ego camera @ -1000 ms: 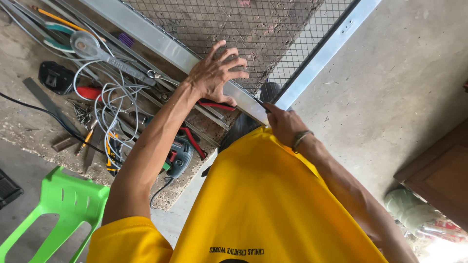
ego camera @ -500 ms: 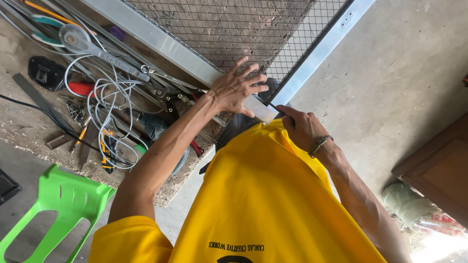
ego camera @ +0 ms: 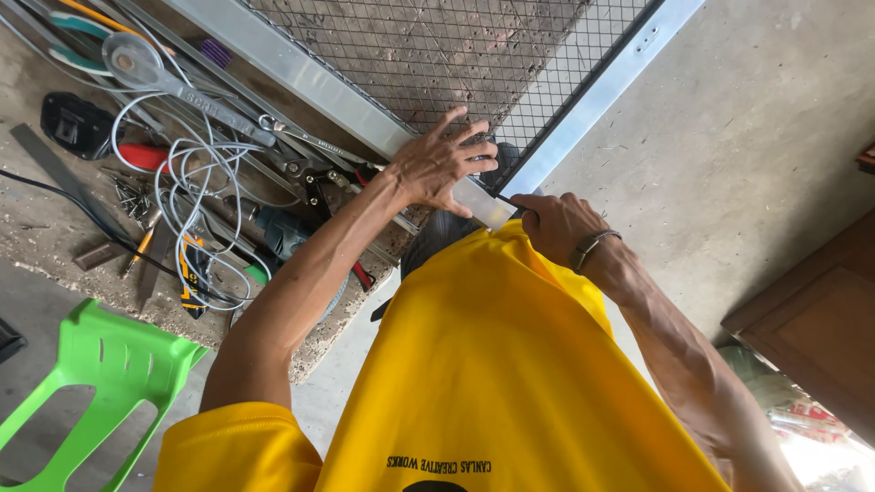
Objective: Assembling a metal mesh screen into an aluminum frame using a manual pressing tool
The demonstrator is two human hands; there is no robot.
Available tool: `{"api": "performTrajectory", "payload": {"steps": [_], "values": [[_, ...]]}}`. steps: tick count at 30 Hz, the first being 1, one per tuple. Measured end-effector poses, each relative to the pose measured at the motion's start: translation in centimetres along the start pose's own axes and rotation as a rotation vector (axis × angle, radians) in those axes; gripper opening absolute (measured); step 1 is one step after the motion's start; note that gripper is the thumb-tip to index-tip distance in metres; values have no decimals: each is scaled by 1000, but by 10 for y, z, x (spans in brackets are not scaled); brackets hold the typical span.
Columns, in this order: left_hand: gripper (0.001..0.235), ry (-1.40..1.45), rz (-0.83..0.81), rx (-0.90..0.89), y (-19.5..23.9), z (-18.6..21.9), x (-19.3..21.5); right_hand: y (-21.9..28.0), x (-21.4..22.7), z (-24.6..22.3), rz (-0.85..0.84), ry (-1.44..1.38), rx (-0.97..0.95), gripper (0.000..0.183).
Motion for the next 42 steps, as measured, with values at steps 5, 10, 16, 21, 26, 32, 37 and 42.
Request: {"api": "performTrajectory", "payload": {"steps": [5,10,16,21,26,32,37,42], "values": [[80,21,6,8,1,-2,-1,12,27,-25,-18,142,-46,45],[77,-4,8,-1,2,-2,5,5,28,-29,-77,231,-56,46],[80,2,-24,32,1,0,3,-9,18,-41,-101,345,-62,42],[75,23,-43,8,7,-2,11,-5,-4,-57,-107,386,-126,42],[75,48,-35,30,6,-4,1,28,45,-46,-110,148,-115,38],[83,-23,38,65,11,2,10,31,58,1,96,69,103,36],[115,-17,129,309,23,29,11,31,72,0,171,101,319,38],[131,309,188,856,24,75,22,11,88,3,13,324,271,42]]}}
Point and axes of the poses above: each hand's wrist, its own y-axis away from the middle knuckle, its own x-axis out of the back of the hand, z = x × y, the point moved 3 cm from there along -y, towards the middle knuckle, and after that the axes turned 8 degrees about -z, right-handed, at the moved point
